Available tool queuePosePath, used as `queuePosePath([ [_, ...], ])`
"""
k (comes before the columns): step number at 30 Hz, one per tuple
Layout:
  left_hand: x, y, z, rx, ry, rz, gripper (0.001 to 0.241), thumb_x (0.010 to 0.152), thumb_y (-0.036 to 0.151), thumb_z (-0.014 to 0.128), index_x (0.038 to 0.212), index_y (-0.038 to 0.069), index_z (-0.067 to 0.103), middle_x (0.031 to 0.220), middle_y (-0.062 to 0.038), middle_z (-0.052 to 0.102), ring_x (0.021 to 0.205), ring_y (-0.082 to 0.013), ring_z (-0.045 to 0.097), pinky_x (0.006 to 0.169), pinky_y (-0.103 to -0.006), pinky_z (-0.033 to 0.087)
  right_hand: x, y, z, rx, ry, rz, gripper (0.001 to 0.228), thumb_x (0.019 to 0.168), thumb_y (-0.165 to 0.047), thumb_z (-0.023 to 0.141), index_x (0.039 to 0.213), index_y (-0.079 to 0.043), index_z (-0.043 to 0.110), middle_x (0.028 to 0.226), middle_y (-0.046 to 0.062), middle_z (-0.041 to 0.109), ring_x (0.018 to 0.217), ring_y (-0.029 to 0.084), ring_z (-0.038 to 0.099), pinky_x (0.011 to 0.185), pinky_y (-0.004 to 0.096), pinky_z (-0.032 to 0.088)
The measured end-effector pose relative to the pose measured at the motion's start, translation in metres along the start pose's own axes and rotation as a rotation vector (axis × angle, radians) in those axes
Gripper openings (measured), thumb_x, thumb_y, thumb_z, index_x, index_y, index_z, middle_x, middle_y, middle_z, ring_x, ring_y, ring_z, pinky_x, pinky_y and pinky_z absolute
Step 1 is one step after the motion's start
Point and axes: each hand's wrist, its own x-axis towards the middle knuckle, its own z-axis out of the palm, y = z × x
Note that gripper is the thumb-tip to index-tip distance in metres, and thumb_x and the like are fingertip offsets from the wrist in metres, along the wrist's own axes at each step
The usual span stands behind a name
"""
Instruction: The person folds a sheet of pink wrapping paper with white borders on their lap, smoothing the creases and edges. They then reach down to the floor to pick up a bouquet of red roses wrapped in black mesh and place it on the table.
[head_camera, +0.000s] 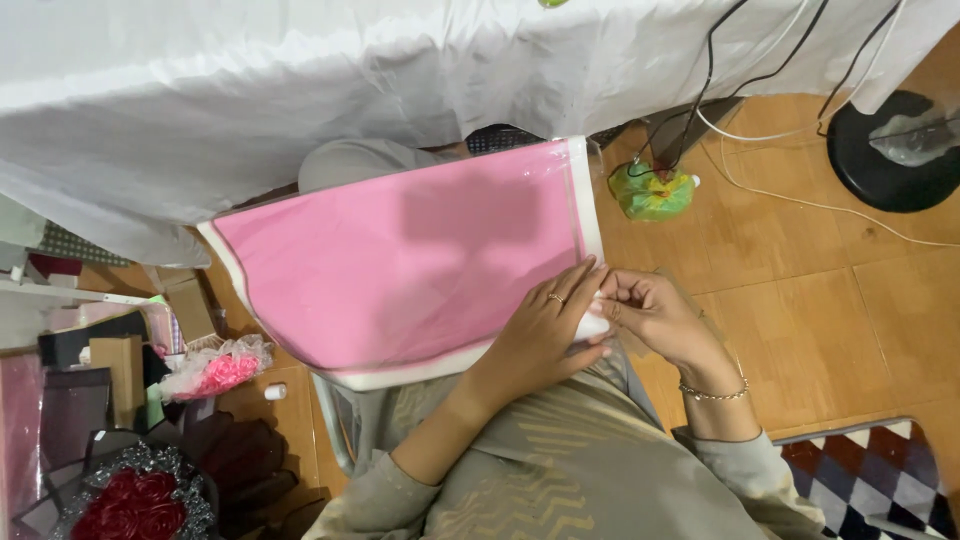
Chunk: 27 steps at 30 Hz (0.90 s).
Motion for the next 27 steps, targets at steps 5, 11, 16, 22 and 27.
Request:
queuePosePath([
  [5, 0.000, -0.003, -0.005, -0.028, 0.099, 0.008, 0.099, 0.083, 0.041, 0.076, 0.161, 0.005, 0.026, 0.158, -0.025, 0.038, 0.142, -0.0414, 0.046, 0.116, -0.0516, 0.036, 0.008, -0.016, 0.015, -0.029, 0.015, 0.004, 0.009, 0.088, -0.003, 0.075, 0.083, -0.002, 0.068, 0.063, 0.000, 0.060, 0.059, 0.008, 0.054, 0.055, 0.021, 0.041],
  [11, 0.004, 0.004, 0.000, 0.024, 0.284, 0.090, 0.085, 0.085, 0.043, 0.074, 0.156, 0.010, 0.039, 0.163, -0.020, 0.035, 0.147, -0.0391, 0.044, 0.119, -0.0523, 0.038, 0.019, 0.012, 0.010, 0.145, 0.098, 0.038, 0.006, 0.088, -0.008, 0.070, 0.094, -0.007, 0.070, 0.072, 0.000, 0.065, 0.059, 0.009, 0.061, 0.056, 0.022, 0.050],
  [16, 0.004, -0.002, 0.010, 0.152, 0.413, 0.097, 0.057, 0.096, 0.038, 0.070, 0.147, 0.018, 0.054, 0.157, -0.007, 0.053, 0.151, -0.0279, 0.050, 0.127, -0.0551, 0.039, 0.015, 0.022, -0.008, 0.103, 0.059, 0.070, 0.016, 0.098, -0.006, 0.060, 0.113, -0.005, 0.065, 0.100, 0.005, 0.065, 0.086, 0.012, 0.062, 0.074, 0.024, 0.052],
  [22, 0.008, -0.014, 0.026, 0.263, 0.593, 0.065, 0.041, 0.094, 0.031, 0.078, 0.132, 0.020, 0.066, 0.139, 0.000, 0.069, 0.137, -0.0215, 0.065, 0.133, -0.0563, 0.043, 0.027, 0.065, -0.038, 0.193, -0.051, 0.147, 0.036, 0.101, -0.006, 0.054, 0.136, -0.003, 0.057, 0.121, 0.009, 0.064, 0.106, 0.018, 0.063, 0.088, 0.027, 0.053],
  [27, 0.012, -0.018, 0.036, 0.246, 0.607, 0.048, 0.031, 0.093, 0.030, 0.071, 0.122, 0.021, 0.066, 0.123, 0.001, 0.070, 0.127, -0.0174, 0.066, 0.134, -0.0492, 0.031, 0.030, 0.106, -0.074, 0.112, -0.080, 0.217, 0.010, 0.106, -0.011, 0.057, 0.112, -0.010, 0.065, 0.093, 0.001, 0.069, 0.080, 0.008, 0.065, 0.068, 0.020, 0.049],
])
